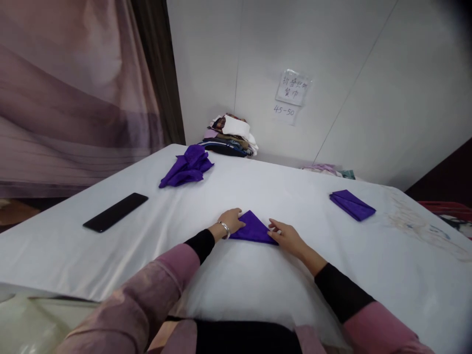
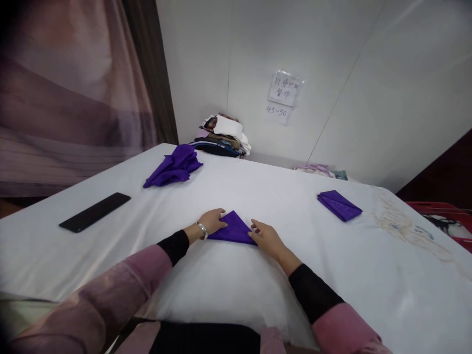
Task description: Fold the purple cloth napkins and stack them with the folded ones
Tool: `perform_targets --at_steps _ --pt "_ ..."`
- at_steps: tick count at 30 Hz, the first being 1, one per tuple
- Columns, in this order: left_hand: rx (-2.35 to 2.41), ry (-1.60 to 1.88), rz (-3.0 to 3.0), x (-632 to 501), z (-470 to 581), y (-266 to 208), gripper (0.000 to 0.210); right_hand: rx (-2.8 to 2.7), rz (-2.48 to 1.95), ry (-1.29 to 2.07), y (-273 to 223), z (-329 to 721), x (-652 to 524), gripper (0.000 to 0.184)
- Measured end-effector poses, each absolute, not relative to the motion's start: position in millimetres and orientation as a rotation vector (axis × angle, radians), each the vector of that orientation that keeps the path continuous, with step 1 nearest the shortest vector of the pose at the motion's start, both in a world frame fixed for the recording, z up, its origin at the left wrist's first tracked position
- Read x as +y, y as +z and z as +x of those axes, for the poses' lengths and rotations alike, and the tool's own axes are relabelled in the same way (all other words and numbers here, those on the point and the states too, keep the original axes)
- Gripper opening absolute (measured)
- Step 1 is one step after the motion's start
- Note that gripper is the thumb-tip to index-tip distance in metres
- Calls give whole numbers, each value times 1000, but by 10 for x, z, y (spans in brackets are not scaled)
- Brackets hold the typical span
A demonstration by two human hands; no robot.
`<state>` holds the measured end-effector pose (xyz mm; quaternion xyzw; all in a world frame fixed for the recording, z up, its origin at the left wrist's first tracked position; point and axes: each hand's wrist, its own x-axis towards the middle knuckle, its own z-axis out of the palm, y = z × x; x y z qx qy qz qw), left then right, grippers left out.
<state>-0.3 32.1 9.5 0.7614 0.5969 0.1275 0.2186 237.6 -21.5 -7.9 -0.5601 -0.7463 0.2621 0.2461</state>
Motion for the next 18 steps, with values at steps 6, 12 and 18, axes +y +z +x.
perform_targets --at_steps 6,12,18 --pt "1460 403 2044 361 -22 226 10 -1994 -1473 936 -104 2225 -14 68" --pt "1208 752 2235 258 -58 672 17 -1955 -1403 847 146 2239 166 26" --pt "811 695 2822 72 -64 467 20 -2240 -1277 -54 214 2355 187 28"
